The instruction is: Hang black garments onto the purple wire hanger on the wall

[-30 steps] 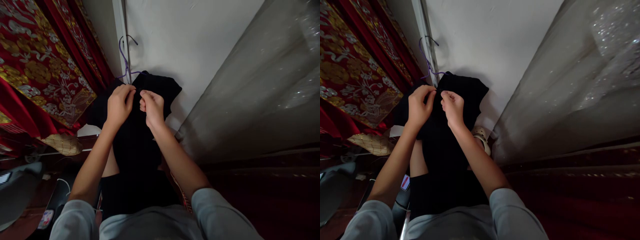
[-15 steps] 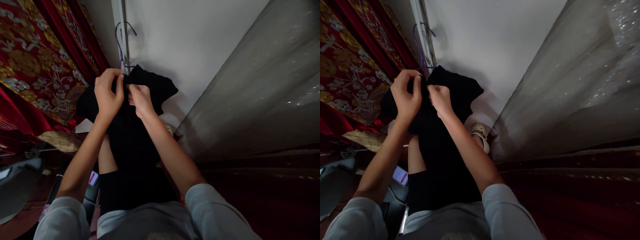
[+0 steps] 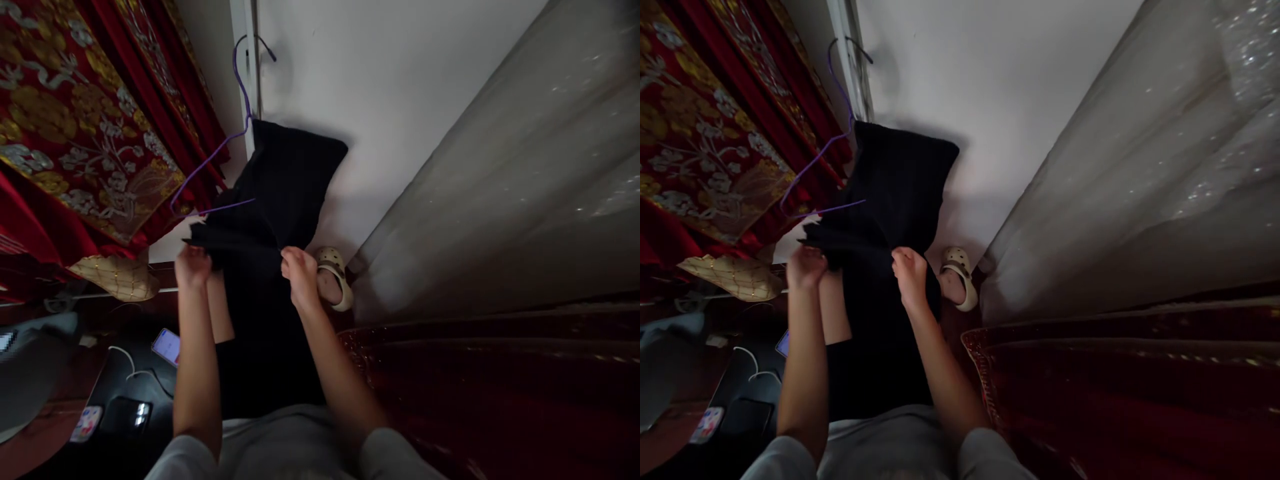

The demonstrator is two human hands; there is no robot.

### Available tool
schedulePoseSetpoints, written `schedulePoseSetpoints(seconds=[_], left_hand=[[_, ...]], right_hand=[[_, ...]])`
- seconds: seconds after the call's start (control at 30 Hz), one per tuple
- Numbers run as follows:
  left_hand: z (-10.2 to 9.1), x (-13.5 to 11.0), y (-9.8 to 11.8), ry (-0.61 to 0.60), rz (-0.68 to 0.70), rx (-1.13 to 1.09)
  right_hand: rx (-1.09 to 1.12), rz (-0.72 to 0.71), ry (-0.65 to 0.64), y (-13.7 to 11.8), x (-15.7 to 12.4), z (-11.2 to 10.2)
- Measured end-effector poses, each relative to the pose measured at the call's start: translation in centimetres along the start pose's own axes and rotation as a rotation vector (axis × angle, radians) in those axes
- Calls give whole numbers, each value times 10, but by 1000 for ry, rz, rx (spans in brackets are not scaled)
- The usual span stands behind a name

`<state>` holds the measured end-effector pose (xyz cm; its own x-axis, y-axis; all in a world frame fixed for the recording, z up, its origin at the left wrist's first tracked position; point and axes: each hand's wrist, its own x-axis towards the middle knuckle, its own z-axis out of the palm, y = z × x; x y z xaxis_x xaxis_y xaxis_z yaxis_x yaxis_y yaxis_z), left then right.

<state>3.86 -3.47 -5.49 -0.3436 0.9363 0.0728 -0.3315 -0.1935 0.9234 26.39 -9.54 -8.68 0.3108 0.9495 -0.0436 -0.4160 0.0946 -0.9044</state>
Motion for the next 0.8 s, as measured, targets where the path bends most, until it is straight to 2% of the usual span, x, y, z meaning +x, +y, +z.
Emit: schedulePoseSetpoints(seconds=[0.03, 0.1, 0.2, 0.3, 0.37, 0.4, 0.47, 0.53, 0.63, 0.7, 0.8], left_hand=[[5, -13, -13, 21, -103, 3], [17, -36, -27, -18, -169, 31], [39, -58, -20, -175, -145, 91], [61, -69, 6, -452, 21, 260], [74, -73, 21, -600, 167, 411], [79, -75, 26, -636, 229, 478], [87, -79, 31, -688, 336, 606], [90, -81, 31, -744, 418, 714], [91, -85, 26, -746, 484, 741], [90, -87, 25, -677, 516, 700], [93, -86, 26, -591, 572, 681]], right_hand=[[33, 25, 37, 6, -6, -8], [57, 44, 75, 15, -17, -21], [15, 13, 85, 15, -31, -30], [-189, -193, 66, 2, -38, -26], [-351, -368, -29, -5, -36, -19], [-401, -432, -92, -7, -31, -16], [-439, -488, -188, -3, -14, -13], [-420, -419, -197, 7, 7, -15], [-430, -294, -123, 17, 28, -24], [-477, -311, -99, 12, 27, -30], [-503, -385, -229, -9, 9, -28]])
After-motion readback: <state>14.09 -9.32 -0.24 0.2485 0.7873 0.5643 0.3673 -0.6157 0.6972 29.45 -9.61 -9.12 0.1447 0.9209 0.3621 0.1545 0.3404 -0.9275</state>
